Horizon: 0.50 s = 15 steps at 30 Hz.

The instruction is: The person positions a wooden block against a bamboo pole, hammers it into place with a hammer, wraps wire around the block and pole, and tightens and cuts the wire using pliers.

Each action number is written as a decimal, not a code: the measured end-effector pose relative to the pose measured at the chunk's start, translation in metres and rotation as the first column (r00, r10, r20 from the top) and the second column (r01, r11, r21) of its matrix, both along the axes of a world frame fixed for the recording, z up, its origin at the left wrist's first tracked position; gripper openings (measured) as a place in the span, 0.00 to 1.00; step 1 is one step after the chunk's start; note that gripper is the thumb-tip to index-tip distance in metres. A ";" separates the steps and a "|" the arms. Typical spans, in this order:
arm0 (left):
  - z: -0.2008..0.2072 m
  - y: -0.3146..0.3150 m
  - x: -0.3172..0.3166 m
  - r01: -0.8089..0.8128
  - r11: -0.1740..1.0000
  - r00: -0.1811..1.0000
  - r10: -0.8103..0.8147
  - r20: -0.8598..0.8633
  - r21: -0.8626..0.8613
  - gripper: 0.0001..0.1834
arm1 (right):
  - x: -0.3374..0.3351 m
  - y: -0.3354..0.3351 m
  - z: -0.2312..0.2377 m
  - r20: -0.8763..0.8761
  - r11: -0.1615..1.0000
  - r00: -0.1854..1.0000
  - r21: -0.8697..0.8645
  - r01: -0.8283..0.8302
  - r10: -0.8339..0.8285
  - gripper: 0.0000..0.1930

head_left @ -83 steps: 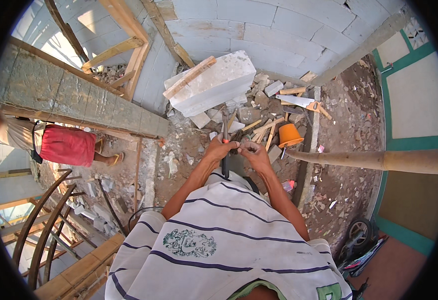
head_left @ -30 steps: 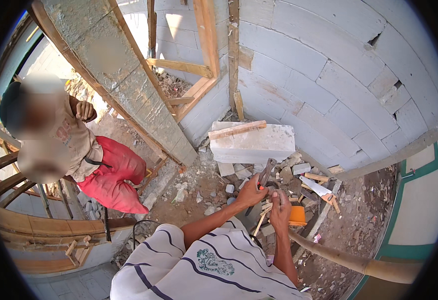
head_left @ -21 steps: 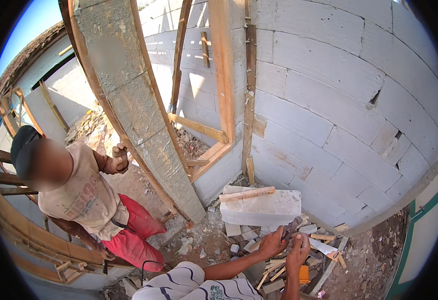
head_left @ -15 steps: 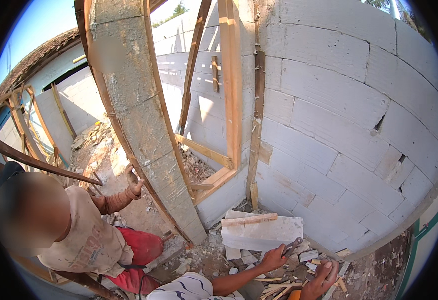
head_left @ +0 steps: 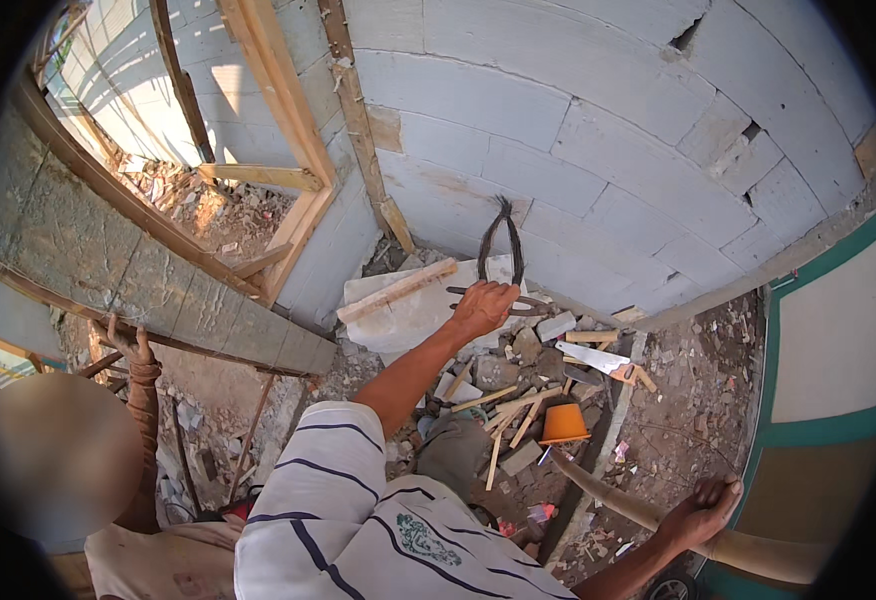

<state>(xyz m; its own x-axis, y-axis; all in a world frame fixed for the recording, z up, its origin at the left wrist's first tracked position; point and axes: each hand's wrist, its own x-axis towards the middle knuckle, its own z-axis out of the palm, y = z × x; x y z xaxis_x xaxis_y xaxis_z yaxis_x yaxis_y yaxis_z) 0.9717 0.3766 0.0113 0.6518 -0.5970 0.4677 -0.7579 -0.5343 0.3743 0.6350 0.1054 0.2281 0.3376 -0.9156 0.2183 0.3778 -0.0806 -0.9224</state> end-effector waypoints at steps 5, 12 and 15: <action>-0.145 -0.019 0.000 0.111 0.894 0.951 0.031 -0.307 0.433 0.16 | 0.019 0.015 -0.036 -0.155 0.990 0.986 0.139 -0.036 0.057 0.11; -0.263 -0.002 -0.054 -0.065 0.843 0.956 0.205 -0.208 0.533 0.07 | 0.003 0.015 -0.075 -0.382 0.999 0.923 0.045 -0.030 0.045 0.13; -0.282 0.027 -0.038 -0.122 0.806 0.962 0.240 -0.130 0.580 0.07 | -0.010 -0.002 -0.125 -0.590 0.970 0.790 -0.244 0.024 -0.168 0.14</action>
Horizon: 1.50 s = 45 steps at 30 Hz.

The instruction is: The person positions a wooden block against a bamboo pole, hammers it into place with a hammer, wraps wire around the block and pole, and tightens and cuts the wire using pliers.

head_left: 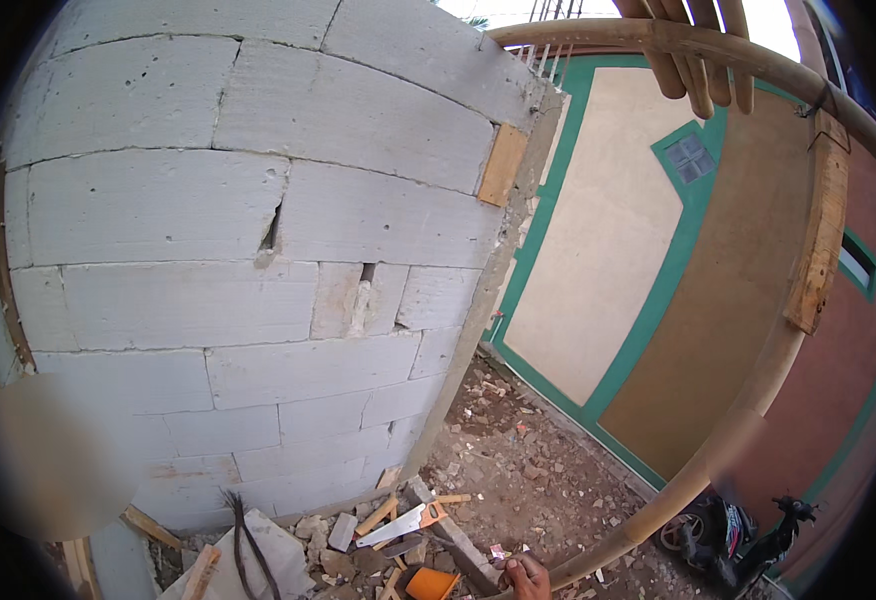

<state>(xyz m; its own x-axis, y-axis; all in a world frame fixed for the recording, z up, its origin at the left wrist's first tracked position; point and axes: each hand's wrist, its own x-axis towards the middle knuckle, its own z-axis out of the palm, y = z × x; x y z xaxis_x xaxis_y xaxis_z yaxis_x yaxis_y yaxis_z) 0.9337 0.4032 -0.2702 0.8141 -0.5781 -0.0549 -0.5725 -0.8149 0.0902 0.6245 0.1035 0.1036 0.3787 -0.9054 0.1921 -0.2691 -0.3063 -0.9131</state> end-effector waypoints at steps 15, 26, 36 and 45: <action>0.305 -0.167 -0.094 0.514 0.532 0.807 -0.565 0.169 -0.673 0.18 | 0.034 0.023 -0.041 -0.174 0.996 0.984 -0.070 -0.046 0.034 0.20; 0.307 -0.175 -0.177 0.872 0.347 0.489 -0.583 0.649 -0.345 0.26 | 0.027 0.001 -0.003 0.415 0.770 0.858 0.637 -0.037 -0.303 0.19; 0.344 -0.170 -0.142 0.129 0.721 0.552 -0.623 -0.555 -0.681 0.36 | 0.048 -0.014 0.092 0.664 0.689 0.566 0.692 -0.217 -0.489 0.13; 0.331 -0.159 -0.061 0.097 0.784 0.422 -0.590 -0.688 -0.613 0.29 | 0.055 0.005 0.125 0.813 0.705 0.338 0.581 -0.407 -0.474 0.12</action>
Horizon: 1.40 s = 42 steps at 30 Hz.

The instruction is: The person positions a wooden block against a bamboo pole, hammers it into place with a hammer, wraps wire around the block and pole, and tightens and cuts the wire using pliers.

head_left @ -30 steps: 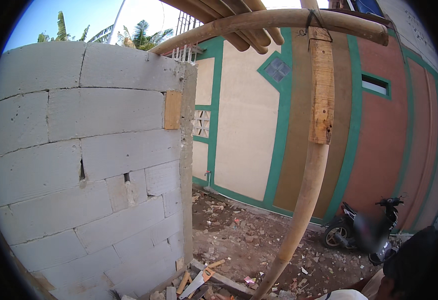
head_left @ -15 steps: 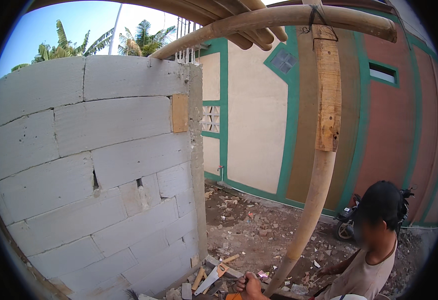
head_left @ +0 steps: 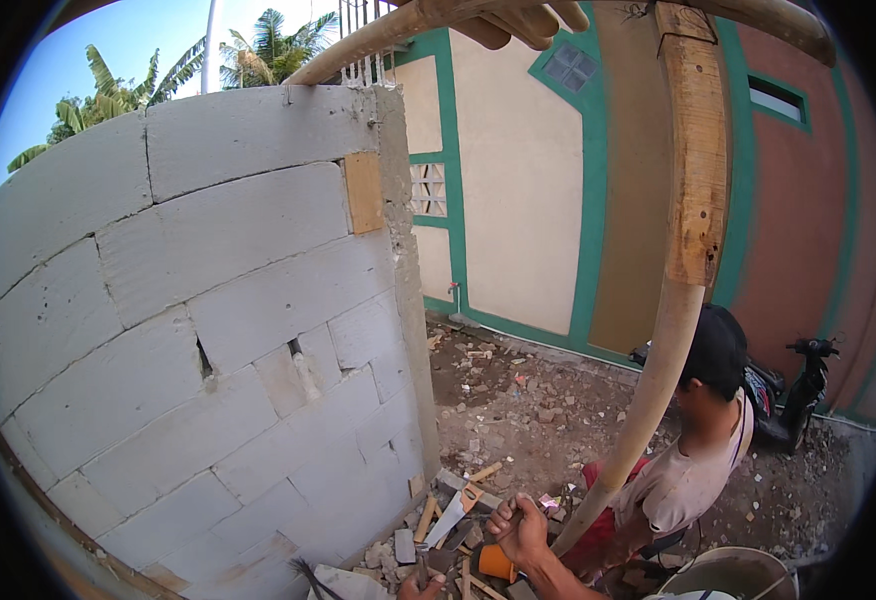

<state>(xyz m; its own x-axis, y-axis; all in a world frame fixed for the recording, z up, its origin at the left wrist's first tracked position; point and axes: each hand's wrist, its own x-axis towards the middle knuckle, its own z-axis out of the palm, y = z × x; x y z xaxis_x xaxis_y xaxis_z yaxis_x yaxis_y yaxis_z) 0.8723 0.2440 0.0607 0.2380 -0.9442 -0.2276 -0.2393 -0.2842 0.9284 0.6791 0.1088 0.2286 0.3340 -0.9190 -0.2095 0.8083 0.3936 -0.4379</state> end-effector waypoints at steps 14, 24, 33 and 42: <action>0.129 -0.047 -0.035 0.174 0.985 0.662 -0.116 -0.740 0.000 0.08 | -0.046 -0.006 0.033 0.011 0.922 0.988 -0.357 0.148 -0.154 0.08; 0.161 -0.090 -0.062 0.423 0.906 0.450 -0.222 -0.865 -0.013 0.08 | -0.104 -0.008 0.082 -0.695 0.754 0.307 -0.639 0.149 -0.650 0.23; 0.175 -0.120 -0.058 0.562 0.826 0.326 -0.280 -0.903 -0.053 0.08 | -0.135 0.001 0.112 -0.060 0.311 -0.306 -0.163 -0.936 -0.950 0.21; 0.151 -0.105 -0.054 0.630 0.775 0.717 -0.605 -0.346 -0.050 0.18 | -0.160 0.005 0.114 -0.592 0.457 -0.228 -0.271 -0.847 -0.773 0.12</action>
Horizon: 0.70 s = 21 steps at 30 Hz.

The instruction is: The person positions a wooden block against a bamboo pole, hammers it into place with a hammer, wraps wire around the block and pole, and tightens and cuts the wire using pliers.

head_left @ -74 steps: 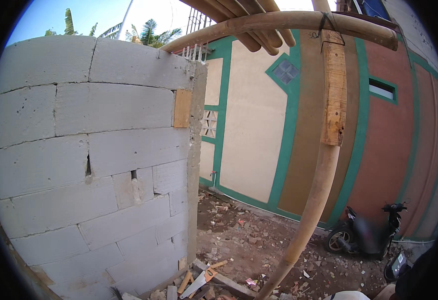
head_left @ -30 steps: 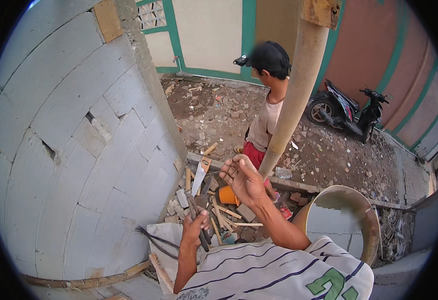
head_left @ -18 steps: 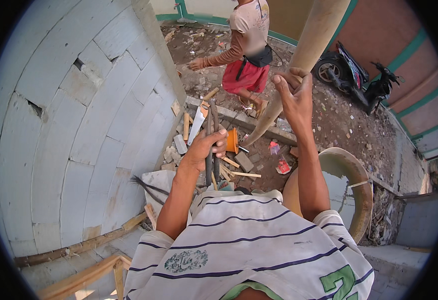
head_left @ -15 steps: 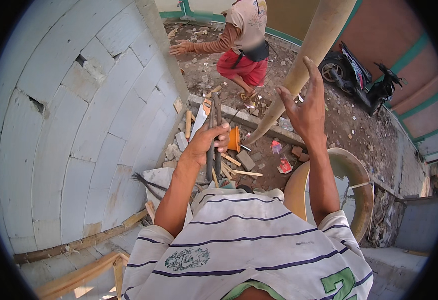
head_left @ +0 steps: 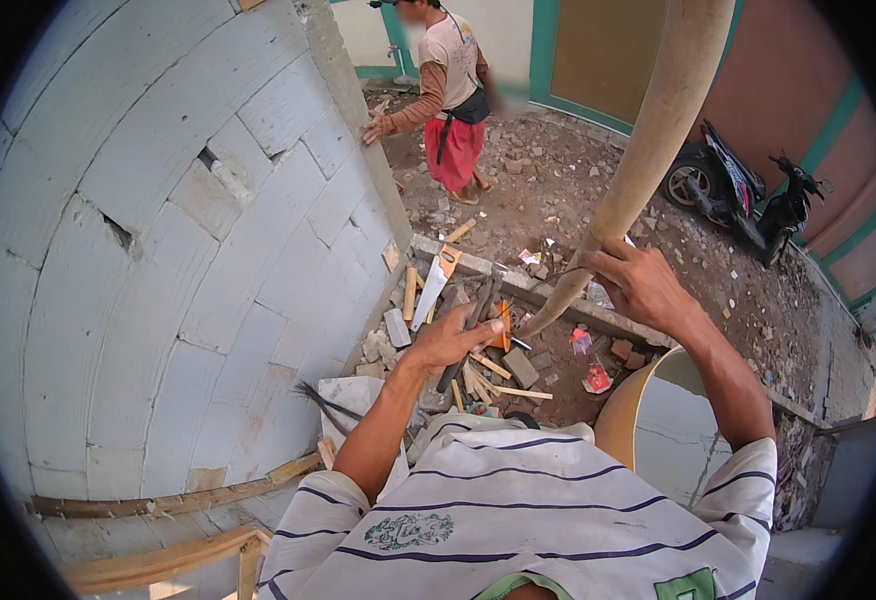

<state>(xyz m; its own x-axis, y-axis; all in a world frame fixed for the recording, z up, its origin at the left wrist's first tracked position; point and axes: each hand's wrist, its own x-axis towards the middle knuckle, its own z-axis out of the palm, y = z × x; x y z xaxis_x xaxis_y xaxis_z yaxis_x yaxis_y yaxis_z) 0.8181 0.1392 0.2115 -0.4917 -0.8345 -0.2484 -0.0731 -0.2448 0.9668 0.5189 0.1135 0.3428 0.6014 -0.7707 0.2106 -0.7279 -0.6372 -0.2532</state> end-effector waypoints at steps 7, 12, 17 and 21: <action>-0.007 0.003 0.026 -0.320 0.924 0.932 0.347 0.104 -0.211 0.20 | -0.022 0.034 -0.051 -0.468 0.839 0.851 0.540 0.062 0.238 0.13; -0.006 0.010 0.043 -0.389 0.921 0.916 0.383 -0.122 -0.029 0.16 | -0.003 0.050 -0.007 0.355 0.756 0.930 0.634 -0.163 -0.097 0.15; 0.036 0.035 0.020 -0.182 0.818 0.917 0.342 0.207 -0.545 0.17 | -0.025 0.021 -0.076 0.298 0.908 0.885 0.334 0.254 -0.357 0.12; 0.041 0.014 0.044 -0.175 0.871 0.854 0.366 0.370 -0.459 0.20 | 0.000 0.080 -0.080 0.050 0.656 0.991 0.745 -0.122 0.128 0.14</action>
<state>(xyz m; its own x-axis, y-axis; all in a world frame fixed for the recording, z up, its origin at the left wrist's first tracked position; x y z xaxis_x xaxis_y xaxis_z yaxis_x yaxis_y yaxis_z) 0.8625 0.1532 0.2522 -0.1521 -0.9884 0.0000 -0.4940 0.0760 0.8661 0.5187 0.1938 0.2629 0.7031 -0.5852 -0.4039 -0.6590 -0.3227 -0.6795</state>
